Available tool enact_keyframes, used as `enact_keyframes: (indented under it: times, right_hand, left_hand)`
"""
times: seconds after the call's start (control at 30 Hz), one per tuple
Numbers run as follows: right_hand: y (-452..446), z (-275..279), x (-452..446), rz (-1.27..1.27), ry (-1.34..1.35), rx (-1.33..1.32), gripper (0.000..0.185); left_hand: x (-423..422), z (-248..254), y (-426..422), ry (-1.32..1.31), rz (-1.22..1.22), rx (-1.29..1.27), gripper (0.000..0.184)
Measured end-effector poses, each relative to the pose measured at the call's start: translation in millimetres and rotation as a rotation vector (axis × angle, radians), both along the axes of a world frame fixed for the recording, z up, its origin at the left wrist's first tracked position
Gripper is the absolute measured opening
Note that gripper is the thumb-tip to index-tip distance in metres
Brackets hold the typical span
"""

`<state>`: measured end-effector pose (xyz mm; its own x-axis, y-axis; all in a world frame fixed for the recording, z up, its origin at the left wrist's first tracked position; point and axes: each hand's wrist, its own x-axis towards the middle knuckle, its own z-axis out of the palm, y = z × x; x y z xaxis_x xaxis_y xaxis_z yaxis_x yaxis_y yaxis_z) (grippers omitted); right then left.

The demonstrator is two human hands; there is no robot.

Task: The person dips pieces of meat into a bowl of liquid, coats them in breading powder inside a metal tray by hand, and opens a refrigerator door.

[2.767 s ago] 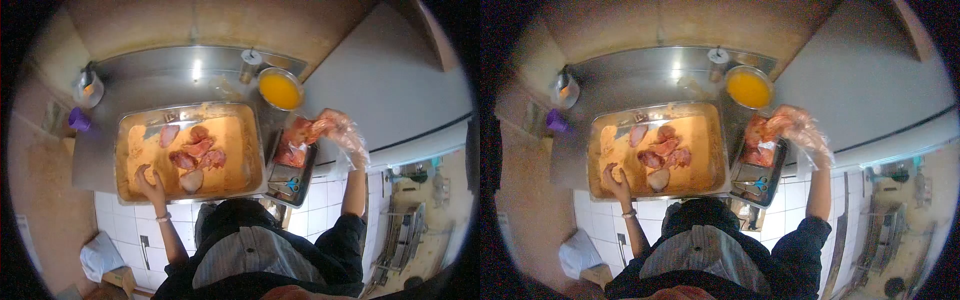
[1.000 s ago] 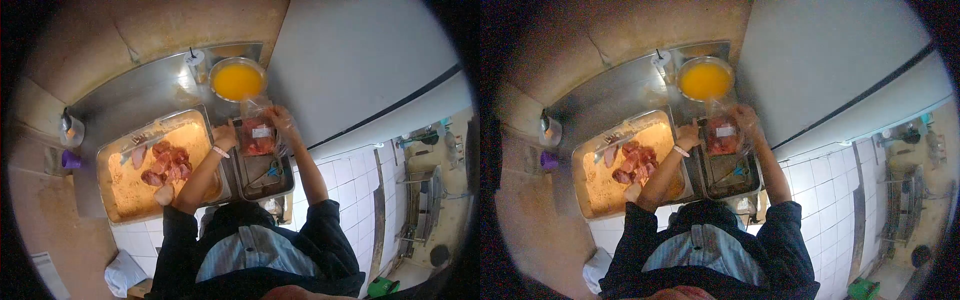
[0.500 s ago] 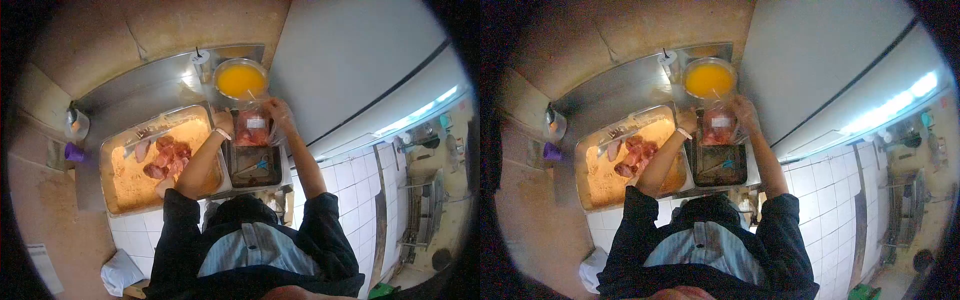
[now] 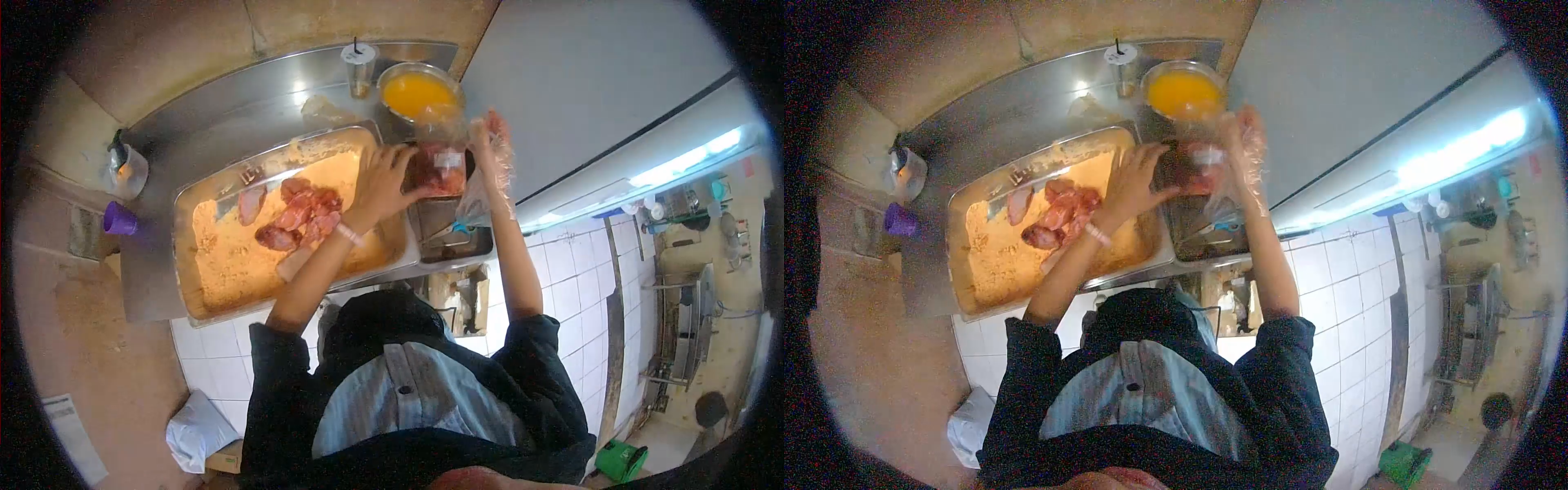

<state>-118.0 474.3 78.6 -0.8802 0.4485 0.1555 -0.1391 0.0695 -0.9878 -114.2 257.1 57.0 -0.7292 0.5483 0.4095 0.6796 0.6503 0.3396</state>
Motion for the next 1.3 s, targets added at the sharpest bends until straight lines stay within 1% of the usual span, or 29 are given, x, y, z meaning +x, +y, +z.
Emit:
enact_keyframes:
  times: [0.03, 0.07, 0.1, 0.13, 0.17, 0.2, 0.27, 0.3, 0.37, 0.4, 0.47, 0.5, 0.57, 0.6, 0.67, 0.7, 0.8, 0.83, 0.87, 0.9, 0.97, 1.0, 1.03, 1.07, 1.1, 1.17, 1.2, 1.27, 1.3]
  right_hand:
    - [-23, 14, 11, -0.032, 0.114, -0.024, 0.062]
    - [-46, 29, 21, -0.062, 0.234, -0.046, 0.070]
    - [-69, 47, 32, -0.067, 0.236, -0.043, 0.070]
    - [-92, 63, 44, -0.086, 0.221, 0.034, 0.076]
    - [-112, 72, 53, -0.107, 0.205, 0.111, 0.082]
    - [-128, 74, 57, -0.114, 0.209, 0.113, 0.082]
    - [-154, 80, 63, -0.194, 0.366, -0.033, 0.088]
    - [-160, 81, 66, -0.202, 0.380, -0.026, 0.088]
    - [-165, 76, 74, -0.294, 0.417, 0.022, 0.091]
    - [-167, 73, 79, -0.292, 0.426, 0.025, 0.091]
    - [-172, 66, 87, -0.352, 0.357, -0.079, 0.093]
    - [-178, 60, 90, -0.342, 0.364, -0.078, 0.093]
    - [-193, 49, 94, -0.364, 0.421, -0.051, 0.101]
    - [-201, 47, 94, -0.354, 0.421, -0.054, 0.101]
    - [-226, 52, 91, -0.387, 0.357, -0.043, 0.100]
    - [-238, 59, 87, -0.327, 0.410, -0.214, 0.097]
    - [-229, 20, 65, -0.194, 0.363, -0.163, 0.099]
    - [-233, 15, 52, -0.332, 0.279, -0.069, 0.080]
    - [-232, 7, 41, -0.345, 0.202, -0.007, 0.078]
    - [-230, 0, 33, -0.292, 0.136, 0.039, 0.076]
    - [-220, -17, 13, -0.093, 0.039, 0.146, 0.071]
    - [-215, -25, 3, 0.000, 0.001, 0.199, 0.069]
    - [-210, -34, -7, 0.094, -0.037, 0.257, 0.067]
    - [-207, -41, -16, 0.188, -0.070, 0.313, 0.065]
    - [-205, -46, -26, 0.277, -0.101, 0.363, 0.063]
    - [-209, -50, -44, 0.459, -0.147, 0.452, 0.058]
    - [-215, -49, -53, 0.552, -0.167, 0.493, 0.056]
    - [-235, -45, -65, 0.727, -0.202, 0.552, 0.052]
    - [-251, -43, -67, 0.806, -0.213, 0.580, 0.050]
  left_hand:
    - [15, 8, -12, -0.088, -0.151, 0.161, 0.079]
    - [29, 16, -23, -0.089, -0.159, 0.162, 0.079]
    - [43, 23, -32, -0.054, -0.209, 0.222, 0.081]
    - [55, 25, -41, -0.019, -0.259, 0.283, 0.083]
    - [63, 25, -51, -0.032, -0.230, 0.326, 0.076]
    - [66, 17, -59, -0.029, -0.238, 0.327, 0.076]
    - [70, -1, -71, 0.129, -0.136, 0.300, 0.067]
    - [74, -6, -77, 0.141, -0.146, 0.307, 0.067]
    - [92, -5, -89, 0.298, -0.300, 0.356, 0.050]
    - [101, -3, -94, 0.307, -0.299, 0.359, 0.050]
    - [118, 9, -102, -0.028, -0.263, 0.642, 0.034]
    - [122, 10, -104, -0.018, -0.257, 0.645, 0.034]
    - [123, 9, -111, -0.115, -0.152, 0.747, 0.024]
    - [123, 6, -117, -0.147, -0.114, 0.781, 0.021]
    - [119, 0, -130, -0.048, -0.264, 0.649, 0.023]
    - [119, -2, -136, -0.059, -0.303, 0.634, 0.019]
    - [122, -7, -152, -0.075, -0.321, 0.576, 0.015]
    - [120, -8, -161, -0.080, -0.305, 0.574, 0.015]
    - [118, -7, -175, -0.013, -0.256, 0.536, 0.014]
    - [117, -6, -191, 0.054, -0.211, 0.496, 0.013]
    - [118, 1, -239, -0.087, -0.017, 0.518, 0.014]
    - [116, -3, -273, -0.030, 0.105, 0.522, 0.013]
    - [120, -7, -300, -0.030, 0.405, 0.511, 0.015]
    - [121, 1, -335, 0.068, 0.518, 0.459, 0.018]
    - [127, 1, -370, 0.064, 0.651, 0.340, 0.029]
    - [141, -9, -423, 0.036, 0.920, 0.105, 0.037]
    - [147, -16, -435, 0.042, 0.942, 0.102, 0.037]
    - [157, -45, -451, -0.230, 0.858, 0.224, 0.043]
    - [158, -78, -453, -0.214, 0.820, 0.286, 0.041]
